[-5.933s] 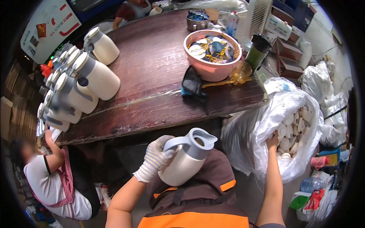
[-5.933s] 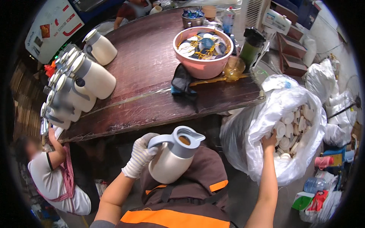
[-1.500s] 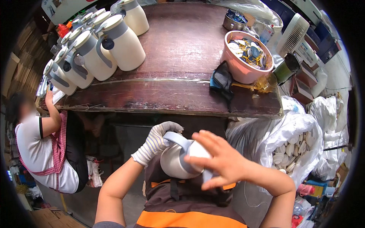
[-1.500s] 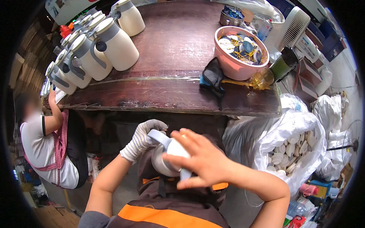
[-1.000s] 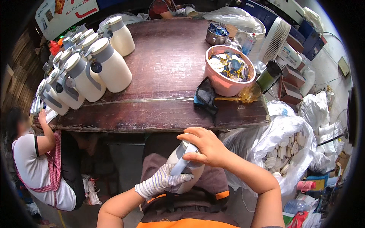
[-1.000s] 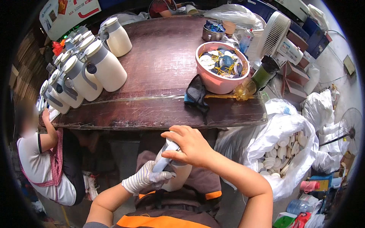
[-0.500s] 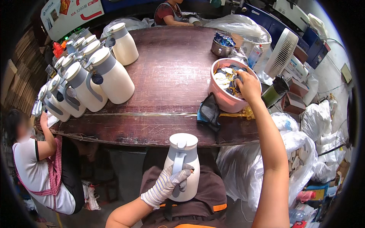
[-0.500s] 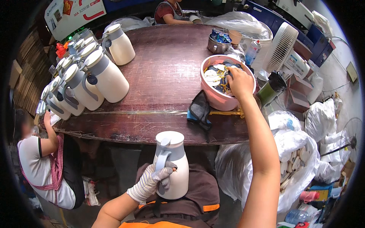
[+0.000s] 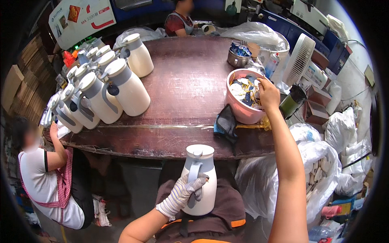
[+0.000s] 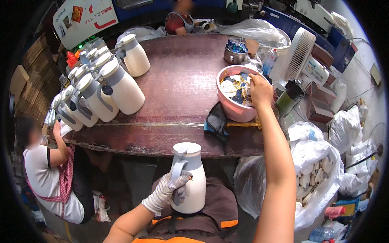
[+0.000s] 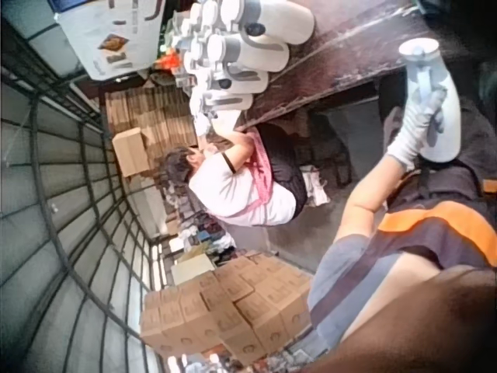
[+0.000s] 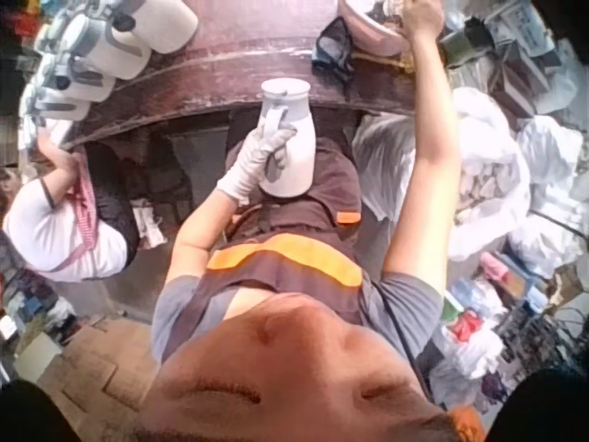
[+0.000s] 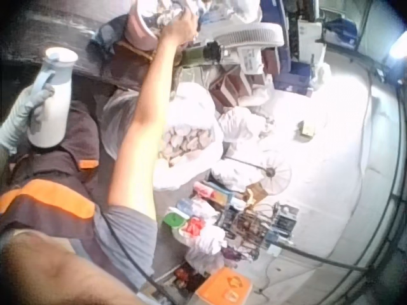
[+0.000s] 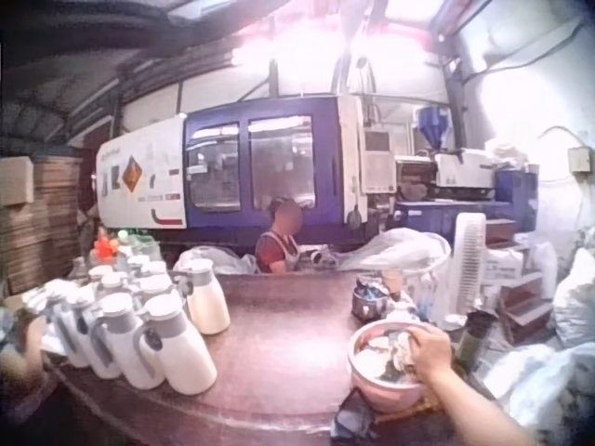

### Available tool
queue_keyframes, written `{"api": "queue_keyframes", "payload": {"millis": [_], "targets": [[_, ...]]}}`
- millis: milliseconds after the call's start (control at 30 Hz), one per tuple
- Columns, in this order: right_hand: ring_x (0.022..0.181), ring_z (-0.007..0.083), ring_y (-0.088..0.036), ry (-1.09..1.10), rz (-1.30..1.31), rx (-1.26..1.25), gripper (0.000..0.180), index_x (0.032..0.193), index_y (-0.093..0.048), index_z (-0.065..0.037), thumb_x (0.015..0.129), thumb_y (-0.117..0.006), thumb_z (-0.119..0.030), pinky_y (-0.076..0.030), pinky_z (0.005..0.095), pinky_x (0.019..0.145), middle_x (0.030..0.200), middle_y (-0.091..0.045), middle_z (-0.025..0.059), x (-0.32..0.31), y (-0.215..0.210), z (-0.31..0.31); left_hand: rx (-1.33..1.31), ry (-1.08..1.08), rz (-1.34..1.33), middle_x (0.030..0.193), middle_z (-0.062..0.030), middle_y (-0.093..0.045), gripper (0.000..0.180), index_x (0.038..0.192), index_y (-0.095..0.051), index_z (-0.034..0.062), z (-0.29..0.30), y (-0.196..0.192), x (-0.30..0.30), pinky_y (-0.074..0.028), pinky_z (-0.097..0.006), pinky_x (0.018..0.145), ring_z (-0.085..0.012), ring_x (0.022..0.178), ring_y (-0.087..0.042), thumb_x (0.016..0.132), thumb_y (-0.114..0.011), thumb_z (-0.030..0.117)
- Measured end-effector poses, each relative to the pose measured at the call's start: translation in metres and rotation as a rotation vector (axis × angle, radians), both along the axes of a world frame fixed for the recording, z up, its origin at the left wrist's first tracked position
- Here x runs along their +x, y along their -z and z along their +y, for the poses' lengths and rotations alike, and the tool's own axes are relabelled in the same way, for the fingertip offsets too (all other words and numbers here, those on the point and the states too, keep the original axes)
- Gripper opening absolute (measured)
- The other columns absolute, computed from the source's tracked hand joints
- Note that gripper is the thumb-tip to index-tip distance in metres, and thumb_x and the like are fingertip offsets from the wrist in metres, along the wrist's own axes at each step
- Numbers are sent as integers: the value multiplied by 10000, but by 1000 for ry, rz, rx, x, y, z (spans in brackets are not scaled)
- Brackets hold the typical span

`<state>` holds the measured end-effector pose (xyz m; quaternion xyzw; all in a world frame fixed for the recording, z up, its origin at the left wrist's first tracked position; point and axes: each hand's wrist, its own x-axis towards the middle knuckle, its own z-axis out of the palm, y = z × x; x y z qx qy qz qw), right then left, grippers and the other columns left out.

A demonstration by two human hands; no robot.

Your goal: The person assembles white plastic pitchers by inserting a circular seal into the opening, screwing on the lid, and placing the finished unit on a table. The process is repeated for multiple pitchers.

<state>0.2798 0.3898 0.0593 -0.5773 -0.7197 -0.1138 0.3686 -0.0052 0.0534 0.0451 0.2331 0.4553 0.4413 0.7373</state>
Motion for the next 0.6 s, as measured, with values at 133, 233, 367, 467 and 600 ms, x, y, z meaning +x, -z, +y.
{"api": "queue_keyframes", "payload": {"millis": [133, 233, 367, 467, 600], "targets": [[847, 210, -645, -102, 503, 170, 213, 1076, -689, -97, 909, -612, -203, -490, 328, 720, 999, -680, 72, -13, -15, -21, 10, -6, -19, 599, -21, -552, 275, 1030, -642, 4, -1, 3, -4, -438, -263, 501, -116, 509, -529, 893, -692, 238], [809, 88, -585, -369, 952, -155, 226, 1087, -650, -22, 923, -618, -174, -455, 230, 686, 921, -657, 19, -38, -15, -85, 15, -31, -7, 601, -25, -552, 317, 1018, -639, -2, -4, 4, -7, -446, -266, 512, -123, 517, -536, 909, -672, 294], [764, 61, -579, -491, 1052, -497, 213, 1096, -630, 6, 921, -636, -115, -465, 203, 696, 909, -647, 9, -65, 10, -172, 49, -63, -138, 621, -47, -579, 523, 1046, -622, -12, -3, 19, -8, -474, -283, 555, -146, 551, -563, 968, -505, 492], [805, 77, -612, -420, 984, -305, 188, 1055, -640, 27, 931, -629, -113, -483, 215, 704, 898, -665, 35, -56, 26, -142, 54, -36, -53, 607, -50, -564, 586, 1059, -596, 1, -3, 19, -7, -474, -302, 549, -160, 536, -543, 955, -467, 563], [790, 129, -655, -301, 700, -425, 212, 1024, -673, 10, 902, -632, -158, -502, 266, 709, 870, -703, 89, -50, 11, -127, 44, -80, -105, 636, -58, -585, 552, 1075, -608, 11, -2, 19, -9, -485, -297, 561, -161, 558, -561, 982, -436, 528]]}}
